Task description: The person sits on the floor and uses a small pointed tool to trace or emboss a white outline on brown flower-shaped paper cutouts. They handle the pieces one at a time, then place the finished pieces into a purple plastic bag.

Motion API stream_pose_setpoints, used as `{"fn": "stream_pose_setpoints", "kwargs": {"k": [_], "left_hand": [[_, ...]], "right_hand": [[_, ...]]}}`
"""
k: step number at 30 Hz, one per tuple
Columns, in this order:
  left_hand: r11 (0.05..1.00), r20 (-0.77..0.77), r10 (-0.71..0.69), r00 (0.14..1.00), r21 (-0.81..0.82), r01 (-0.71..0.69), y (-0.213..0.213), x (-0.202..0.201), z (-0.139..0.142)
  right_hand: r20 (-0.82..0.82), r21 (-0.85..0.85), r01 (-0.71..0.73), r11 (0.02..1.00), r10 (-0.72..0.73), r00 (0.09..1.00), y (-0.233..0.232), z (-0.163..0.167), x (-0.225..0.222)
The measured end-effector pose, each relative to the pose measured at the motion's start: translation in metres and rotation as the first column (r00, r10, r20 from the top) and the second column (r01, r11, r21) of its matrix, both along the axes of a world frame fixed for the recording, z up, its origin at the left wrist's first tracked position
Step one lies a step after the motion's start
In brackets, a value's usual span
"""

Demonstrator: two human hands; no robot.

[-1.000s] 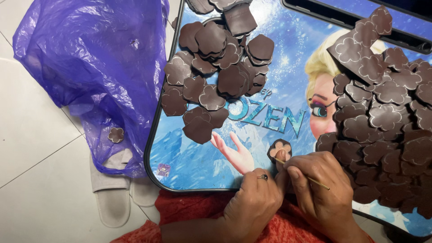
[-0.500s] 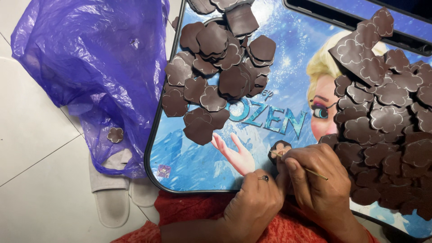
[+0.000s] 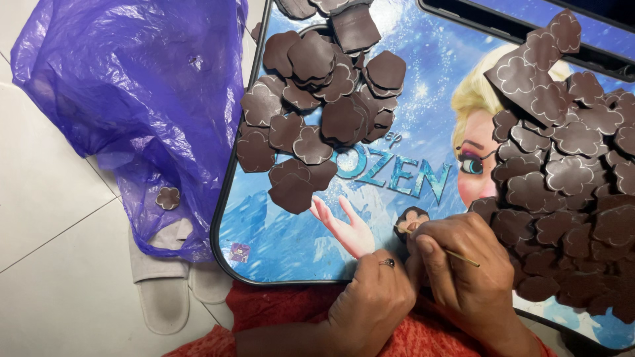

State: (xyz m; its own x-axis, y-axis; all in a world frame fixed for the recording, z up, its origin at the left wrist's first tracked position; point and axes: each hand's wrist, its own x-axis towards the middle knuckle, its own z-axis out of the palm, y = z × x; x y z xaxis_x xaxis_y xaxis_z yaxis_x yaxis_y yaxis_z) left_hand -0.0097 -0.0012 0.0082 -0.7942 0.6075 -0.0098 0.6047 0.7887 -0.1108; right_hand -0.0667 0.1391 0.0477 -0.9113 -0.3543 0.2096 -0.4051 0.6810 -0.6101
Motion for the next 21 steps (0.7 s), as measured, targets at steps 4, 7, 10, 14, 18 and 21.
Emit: {"fn": "stream_pose_setpoints", "kwargs": {"k": [4,7,10,14,18,21], "left_hand": [[0.994,-0.153,0.111,0.982,0.033,-0.107,0.000,-0.001,0.003],[0.994,-0.176,0.102,0.979,0.060,-0.093,0.000,-0.004,0.002],[0.990,-0.179,0.129,0.975,0.074,-0.117,0.002,-0.005,0.000],[0.986,-0.179,0.121,0.976,0.132,-0.098,0.002,-0.006,-0.001],[0.985,-0.160,0.125,0.979,0.137,-0.104,0.004,-0.007,0.000],[0.985,-0.195,0.128,0.972,0.139,-0.102,0.005,-0.010,-0.001]], "right_hand": [[-0.019,-0.036,0.047,0.998,-0.048,0.999,0.002,0.001,0.001],[-0.010,-0.028,0.057,0.998,-0.058,0.998,0.003,-0.001,-0.001],[-0.006,0.009,0.035,0.999,-0.035,0.999,0.005,0.000,-0.001],[0.006,0.014,0.066,0.998,-0.066,0.998,0.007,0.001,-0.002],[-0.023,-0.024,0.050,0.998,-0.050,0.998,0.008,-0.002,-0.006],[-0.028,-0.034,0.070,0.997,-0.071,0.997,0.010,-0.002,-0.010]]}}
